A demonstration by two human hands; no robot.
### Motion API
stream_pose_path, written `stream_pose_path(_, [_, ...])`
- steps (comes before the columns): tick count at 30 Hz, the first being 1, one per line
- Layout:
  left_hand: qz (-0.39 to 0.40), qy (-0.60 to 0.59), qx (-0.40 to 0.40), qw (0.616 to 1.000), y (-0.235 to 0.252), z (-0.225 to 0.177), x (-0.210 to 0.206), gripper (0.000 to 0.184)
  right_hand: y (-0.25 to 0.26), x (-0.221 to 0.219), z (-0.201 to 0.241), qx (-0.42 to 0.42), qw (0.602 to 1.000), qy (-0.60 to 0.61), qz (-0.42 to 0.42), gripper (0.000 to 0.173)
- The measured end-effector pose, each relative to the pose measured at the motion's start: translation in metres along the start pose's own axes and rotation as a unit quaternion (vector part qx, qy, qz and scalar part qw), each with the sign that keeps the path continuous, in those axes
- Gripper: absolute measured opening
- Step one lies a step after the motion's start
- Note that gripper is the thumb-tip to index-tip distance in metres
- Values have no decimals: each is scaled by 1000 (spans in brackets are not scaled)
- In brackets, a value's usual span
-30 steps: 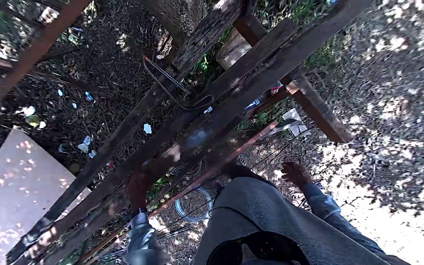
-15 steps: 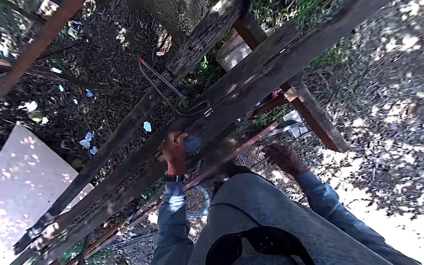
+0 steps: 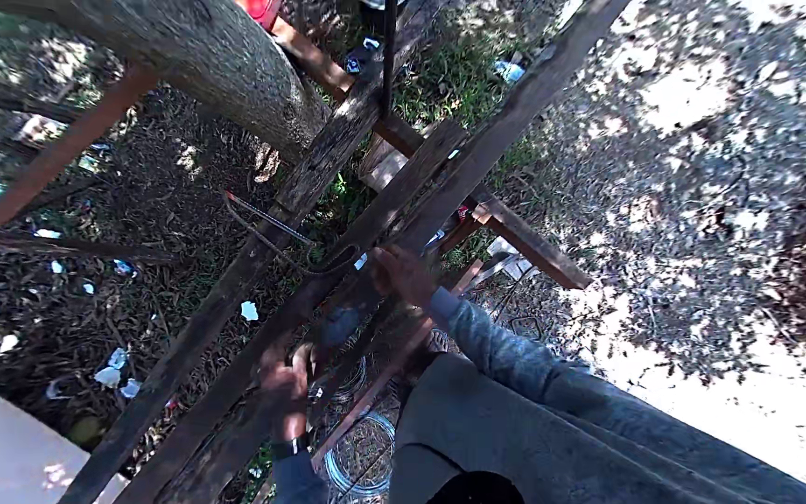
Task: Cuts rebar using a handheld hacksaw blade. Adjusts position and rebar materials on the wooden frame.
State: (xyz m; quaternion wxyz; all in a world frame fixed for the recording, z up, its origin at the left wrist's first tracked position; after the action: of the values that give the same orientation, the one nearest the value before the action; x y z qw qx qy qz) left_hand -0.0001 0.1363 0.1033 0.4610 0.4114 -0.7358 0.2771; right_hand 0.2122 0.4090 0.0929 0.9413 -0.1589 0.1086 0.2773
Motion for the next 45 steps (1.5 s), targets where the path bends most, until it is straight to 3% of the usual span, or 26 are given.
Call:
stream_pose_path(2, [-7, 81, 44, 996, -4, 64, 25, 62, 1, 3, -3, -3, 1000, -8, -5, 39])
stream_pose_path(6, [20, 143, 103, 984, -14, 177, 66, 59, 4, 4, -4, -10, 999, -37, -5, 38])
stream_pose_path(8, [33, 116, 113, 986, -15, 211, 77, 54, 7, 3, -4, -12, 998, -56, -4, 38])
stream_pose_path(11, [67, 65, 115, 989, -10, 231, 81, 45, 13, 4, -2, -15, 998, -53, -16, 40])
stream_pose_path(14, [51, 37, 108, 992, 1, 215, 74, 40, 24, 19, 0, -14, 998, -30, -52, 40])
stream_pose_path(19, [42, 9, 106, 993, 14, 136, 25, 45, 60, 85, 15, 3, 993, -39, -111, 42])
stream_pose_path(23, [35, -31, 83, 995, 22, 72, -10, 31, 92, 144, 25, 9, 981, -73, -181, 44])
stream_pose_path(28, [36, -67, 81, 994, 25, 16, -30, 31, 120, 192, 45, 25, 966, -87, -241, 44])
stream_pose_path(40, [33, -109, 82, 990, 24, -8, -20, 28, 134, 195, 64, 46, 973, -82, -212, 46])
stream_pose_path(45, [57, -115, 102, 986, 17, -30, -40, 32, 141, 213, 55, 31, 961, -73, -265, 45])
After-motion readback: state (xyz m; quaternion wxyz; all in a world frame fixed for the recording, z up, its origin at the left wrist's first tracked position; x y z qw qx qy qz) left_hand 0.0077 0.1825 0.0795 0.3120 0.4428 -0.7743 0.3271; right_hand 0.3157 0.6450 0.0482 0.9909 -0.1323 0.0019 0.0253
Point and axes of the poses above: each hand's wrist, its own y-axis towards the middle knuckle, its own x-axis out of the back of the hand, z = x × y, the point moved 5 cm from there along y, towards the middle knuckle, and after that the axes turned 15 degrees about x, right-handed, at the moved point
